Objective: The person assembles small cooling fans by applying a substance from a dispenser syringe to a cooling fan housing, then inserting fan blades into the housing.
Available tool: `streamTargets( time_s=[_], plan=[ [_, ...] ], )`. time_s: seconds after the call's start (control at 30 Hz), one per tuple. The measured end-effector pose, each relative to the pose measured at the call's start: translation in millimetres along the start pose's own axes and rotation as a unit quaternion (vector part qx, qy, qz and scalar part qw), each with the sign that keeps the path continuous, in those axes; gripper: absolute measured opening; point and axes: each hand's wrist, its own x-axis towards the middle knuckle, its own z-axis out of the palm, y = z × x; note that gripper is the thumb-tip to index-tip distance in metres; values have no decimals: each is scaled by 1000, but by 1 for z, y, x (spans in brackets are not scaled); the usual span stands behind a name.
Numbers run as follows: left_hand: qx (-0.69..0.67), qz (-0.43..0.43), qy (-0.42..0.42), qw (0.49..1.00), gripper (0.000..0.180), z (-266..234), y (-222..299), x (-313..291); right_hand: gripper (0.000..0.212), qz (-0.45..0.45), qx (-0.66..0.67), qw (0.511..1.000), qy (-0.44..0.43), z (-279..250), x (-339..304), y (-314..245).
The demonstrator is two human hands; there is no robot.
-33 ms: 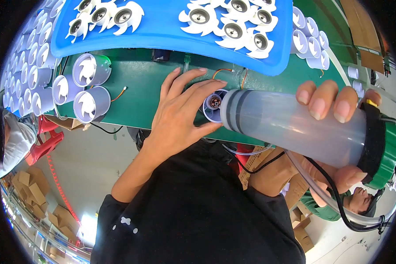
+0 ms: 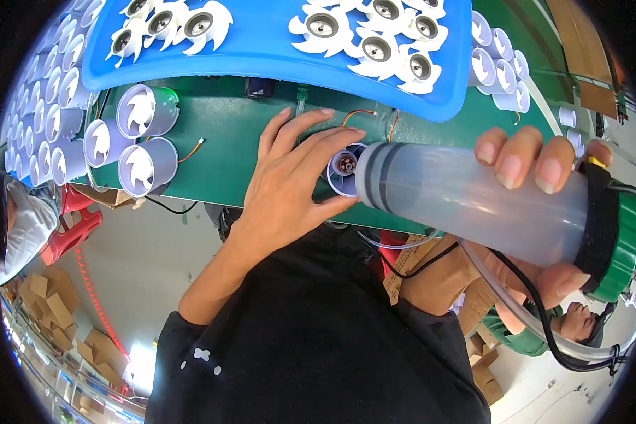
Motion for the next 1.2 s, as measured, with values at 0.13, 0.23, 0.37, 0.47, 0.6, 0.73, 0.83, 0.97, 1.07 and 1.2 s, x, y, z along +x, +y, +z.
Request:
streamTargets(
  time_s=[0.13,0.23,0.37,0.47,0.6,0.73,0.83,0.97,1.07,1.2],
  plan=[
    [0,4,2,1000,67,1,-1,-1,89,20,-19,1000,-6,-5,0,0],
    [1,5,4,1000,68,1,-1,-2,92,28,-40,998,-42,-9,0,2],
    [-5,13,10,1000,68,3,-1,-2,89,29,-26,999,-18,-5,0,1],
    [-5,10,10,1000,68,3,-2,-2,90,27,-27,999,-8,1,1,2],
    [-2,8,8,1000,67,2,-2,-2,91,36,-37,999,-10,0,2,1],
    [-4,13,8,1000,68,3,-1,-1,92,20,-30,999,7,1,0,1],
    [-2,11,5,1000,68,2,-1,-2,92,27,-19,999,-6,-2,2,2],
    [-3,8,2,1000,68,1,-1,-2,96,31,-37,999,-21,-4,2,0],
    [-1,8,0,1000,69,0,-1,-2,100,22,-35,999,-31,0,3,1],
    [2,8,-5,1000,69,-1,0,0,103,29,-29,996,-73,-7,4,-2]
  ],
)
